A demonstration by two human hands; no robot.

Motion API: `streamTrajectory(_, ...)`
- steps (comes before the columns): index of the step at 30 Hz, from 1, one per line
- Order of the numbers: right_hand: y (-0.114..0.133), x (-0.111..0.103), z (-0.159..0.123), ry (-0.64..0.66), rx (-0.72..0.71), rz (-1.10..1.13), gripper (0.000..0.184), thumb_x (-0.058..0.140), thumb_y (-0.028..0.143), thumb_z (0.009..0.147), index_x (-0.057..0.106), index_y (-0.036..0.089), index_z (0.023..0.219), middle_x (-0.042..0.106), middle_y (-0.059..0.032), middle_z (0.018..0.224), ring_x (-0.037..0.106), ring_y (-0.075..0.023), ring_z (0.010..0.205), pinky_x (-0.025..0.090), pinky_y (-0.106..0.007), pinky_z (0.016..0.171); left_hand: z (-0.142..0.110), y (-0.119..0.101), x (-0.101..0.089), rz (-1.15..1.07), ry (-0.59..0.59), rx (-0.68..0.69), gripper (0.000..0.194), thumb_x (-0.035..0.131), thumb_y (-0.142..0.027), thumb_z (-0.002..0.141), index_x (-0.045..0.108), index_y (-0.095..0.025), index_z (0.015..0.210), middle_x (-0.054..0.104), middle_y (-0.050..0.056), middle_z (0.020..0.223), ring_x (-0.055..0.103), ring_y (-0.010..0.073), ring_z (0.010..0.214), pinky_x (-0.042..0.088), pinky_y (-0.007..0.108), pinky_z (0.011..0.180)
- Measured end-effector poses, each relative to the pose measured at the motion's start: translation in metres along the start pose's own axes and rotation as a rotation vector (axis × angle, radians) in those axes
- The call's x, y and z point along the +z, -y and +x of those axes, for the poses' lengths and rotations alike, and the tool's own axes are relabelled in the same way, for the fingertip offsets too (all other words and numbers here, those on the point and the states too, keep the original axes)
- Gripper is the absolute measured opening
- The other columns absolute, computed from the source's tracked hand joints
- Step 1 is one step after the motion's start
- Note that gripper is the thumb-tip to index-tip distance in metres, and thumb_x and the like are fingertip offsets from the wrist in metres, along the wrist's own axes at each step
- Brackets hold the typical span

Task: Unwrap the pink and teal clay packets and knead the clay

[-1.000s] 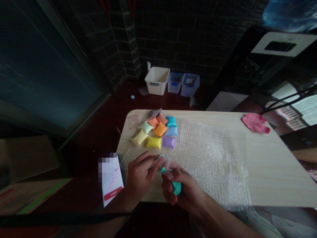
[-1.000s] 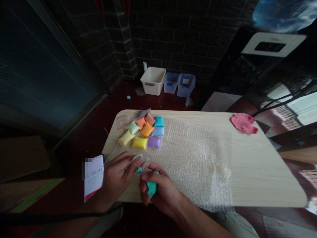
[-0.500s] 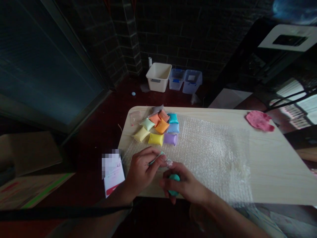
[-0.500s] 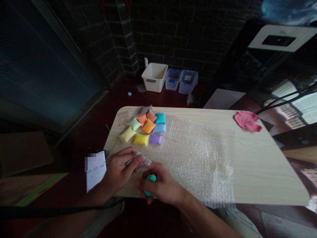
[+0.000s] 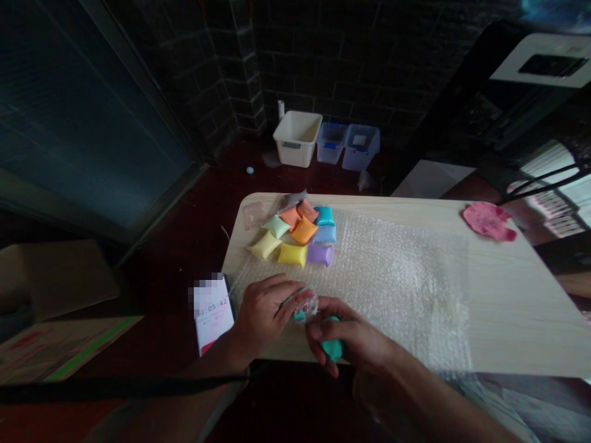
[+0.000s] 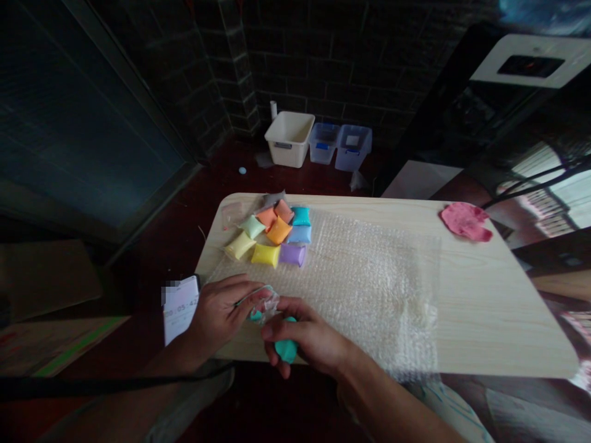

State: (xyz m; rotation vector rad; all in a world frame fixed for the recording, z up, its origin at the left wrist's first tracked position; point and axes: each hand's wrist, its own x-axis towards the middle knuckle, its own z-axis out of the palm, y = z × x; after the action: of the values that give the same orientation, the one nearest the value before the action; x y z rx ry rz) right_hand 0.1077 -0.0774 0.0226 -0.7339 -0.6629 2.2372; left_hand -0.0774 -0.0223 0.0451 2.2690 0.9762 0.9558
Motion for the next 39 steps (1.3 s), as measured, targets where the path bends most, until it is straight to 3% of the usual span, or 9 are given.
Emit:
streamTrajectory(10,-0.002,-0.001,-0.001,0.053,0.038,0.081,0.033,0.071,0.023,0.079,0.069,0.012,0.11,0.071,0.0008,0.058,0.056,-0.0094,0.034,0.046,-0.015,0.034,-0.001,-0.007,-0.002,0.003,-0.002,0.004,0.027,0.059,-0.03,0.102,0.078,-0.017,0.087,0.075,0.004,0.073,0.07,0.0159,0.065,0.053,0.024,0.06)
streamTrajectory(17,-0.005,-0.001,0.001,0.073,0.043,0.136,0.037,0.068,0.022,0.078,0.066,0.014,0.114,0.07,0.0009,0.057,0.056,-0.0106,0.034,0.046,-0.016,0.034,0.002,-0.007,0.0,-0.113,-0.007,-0.074,0.029,0.063,-0.027,0.099,0.073,-0.018,0.074,0.071,0.001,0.066,0.065,0.0133,0.06,0.047,0.023,0.057)
streamTrajectory(23,-0.01,0.003,0.0,-0.027,-0.055,0.177,0.045,0.069,0.025,0.081,0.063,0.015,0.124,0.07,0.0016,0.062,0.057,-0.0104,0.037,0.044,-0.016,0.037,0.003,0.0,0.002,-0.13,-0.079,-0.155,0.036,0.06,-0.031,0.101,0.07,-0.018,0.069,0.068,0.0,0.063,0.064,0.0138,0.06,0.047,0.024,0.059)
streamTrajectory(27,-0.012,0.002,0.001,0.001,-0.051,0.229,0.047,0.068,0.027,0.084,0.063,0.015,0.129,0.067,0.0035,0.061,0.052,-0.0097,0.036,0.042,-0.019,0.038,0.002,0.002,0.001,-0.115,-0.122,-0.153,0.038,0.063,-0.029,0.099,0.066,-0.018,0.063,0.062,-0.002,0.057,0.06,0.0125,0.055,0.044,0.024,0.058)
streamTrajectory(39,-0.017,0.009,0.002,0.051,-0.06,0.414,0.025,0.068,0.024,0.082,0.071,0.016,0.105,0.066,0.0026,0.059,0.048,-0.0094,0.035,0.043,-0.021,0.038,0.002,0.0,-0.002,-0.055,-0.137,-0.084,0.027,0.067,-0.023,0.097,0.072,-0.017,0.071,0.068,-0.001,0.063,0.064,0.0115,0.058,0.045,0.022,0.058)
